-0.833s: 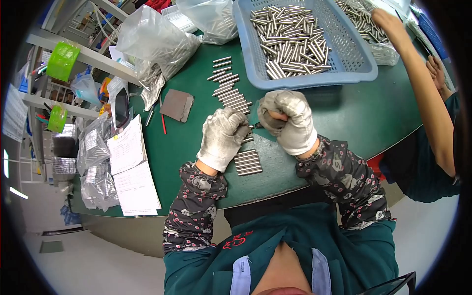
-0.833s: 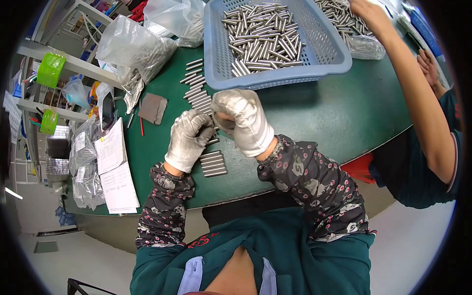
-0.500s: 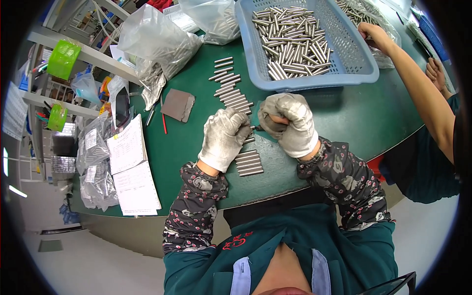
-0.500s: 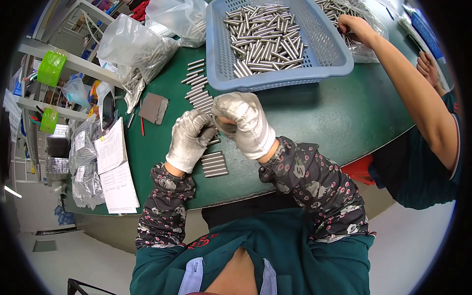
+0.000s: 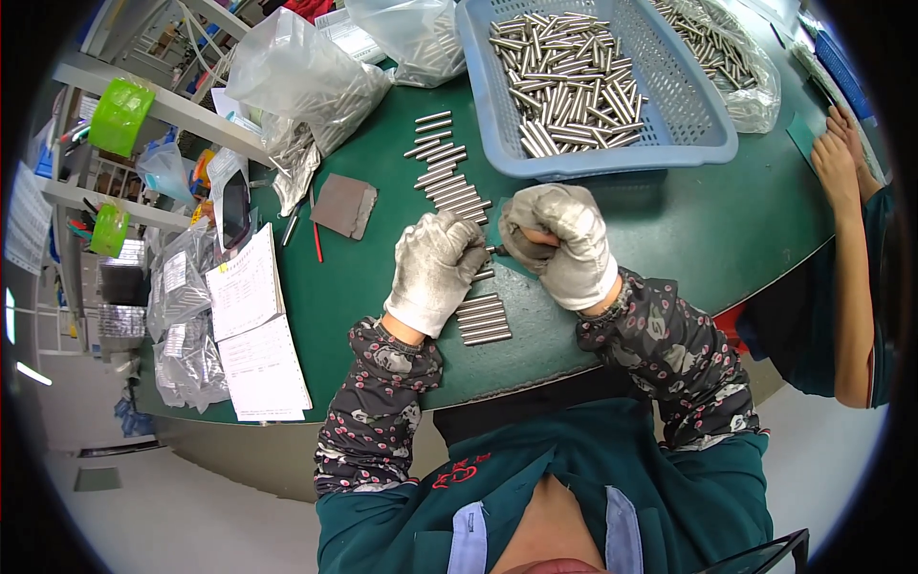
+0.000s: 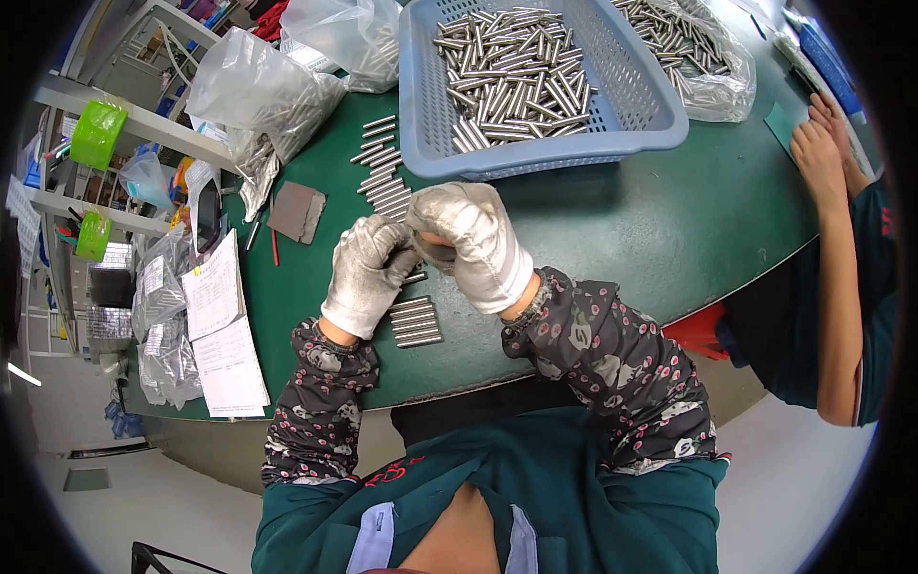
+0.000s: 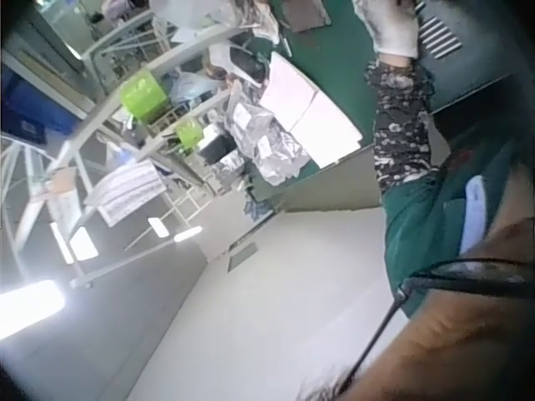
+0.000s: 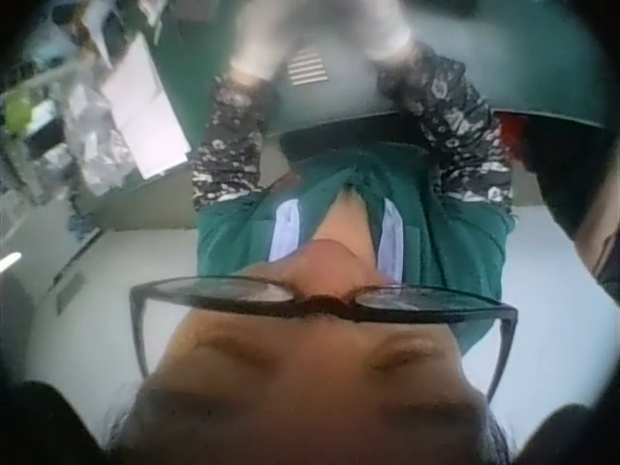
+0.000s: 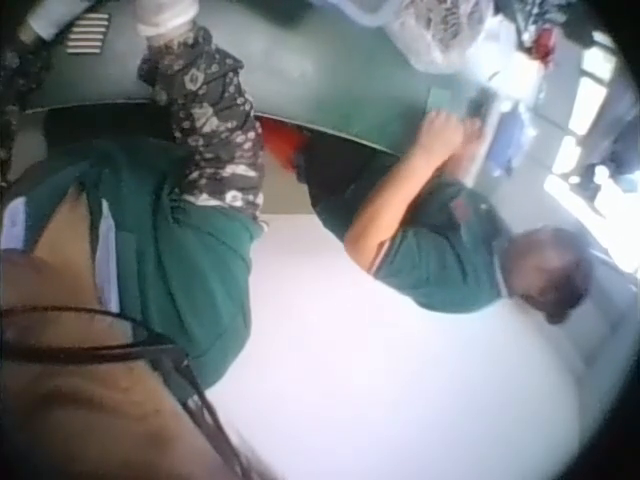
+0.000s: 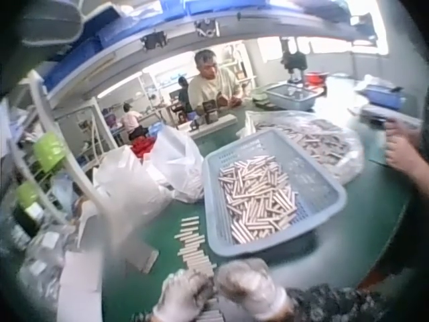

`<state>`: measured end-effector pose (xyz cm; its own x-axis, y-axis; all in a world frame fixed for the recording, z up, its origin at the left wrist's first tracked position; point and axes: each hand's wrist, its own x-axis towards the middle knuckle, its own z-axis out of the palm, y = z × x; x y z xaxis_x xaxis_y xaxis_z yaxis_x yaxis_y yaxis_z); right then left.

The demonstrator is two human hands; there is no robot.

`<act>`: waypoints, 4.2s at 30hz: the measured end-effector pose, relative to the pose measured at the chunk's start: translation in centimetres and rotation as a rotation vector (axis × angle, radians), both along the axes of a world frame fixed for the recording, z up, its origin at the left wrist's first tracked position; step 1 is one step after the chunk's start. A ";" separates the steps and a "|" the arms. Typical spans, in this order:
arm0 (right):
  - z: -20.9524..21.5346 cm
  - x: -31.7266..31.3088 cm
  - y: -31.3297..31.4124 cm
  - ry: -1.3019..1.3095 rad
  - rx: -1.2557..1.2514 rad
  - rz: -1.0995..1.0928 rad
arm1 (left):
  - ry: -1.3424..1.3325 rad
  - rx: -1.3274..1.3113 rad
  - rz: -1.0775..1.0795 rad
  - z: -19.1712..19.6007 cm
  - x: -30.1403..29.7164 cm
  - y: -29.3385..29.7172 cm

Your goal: Sorting and precisely aligning small metal pins into a jig at a factory workbench.

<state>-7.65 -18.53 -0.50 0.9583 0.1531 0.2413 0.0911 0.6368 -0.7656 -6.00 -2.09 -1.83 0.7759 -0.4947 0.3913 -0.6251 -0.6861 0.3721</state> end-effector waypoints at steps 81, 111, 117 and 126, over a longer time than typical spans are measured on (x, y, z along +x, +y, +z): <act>-0.1 0.8 1.3 0.026 -0.079 -0.096 | 0.050 0.030 -0.001 -0.1 0.4 0.0; -0.5 0.9 0.4 -0.011 0.150 -0.067 | -0.040 0.045 -0.002 0.3 0.0 0.1; -0.6 0.9 0.5 -0.022 0.118 -0.062 | -0.039 0.015 -0.011 0.4 0.1 0.0; -0.4 0.9 0.5 0.019 0.114 -0.087 | -0.041 0.008 -0.019 0.5 0.1 -0.1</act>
<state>-6.71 -18.03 -0.93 0.9712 0.0417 0.2345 0.1364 0.7098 -0.6911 -5.87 -2.19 -1.36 0.7501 -0.5121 0.4185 -0.6523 -0.6770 0.3408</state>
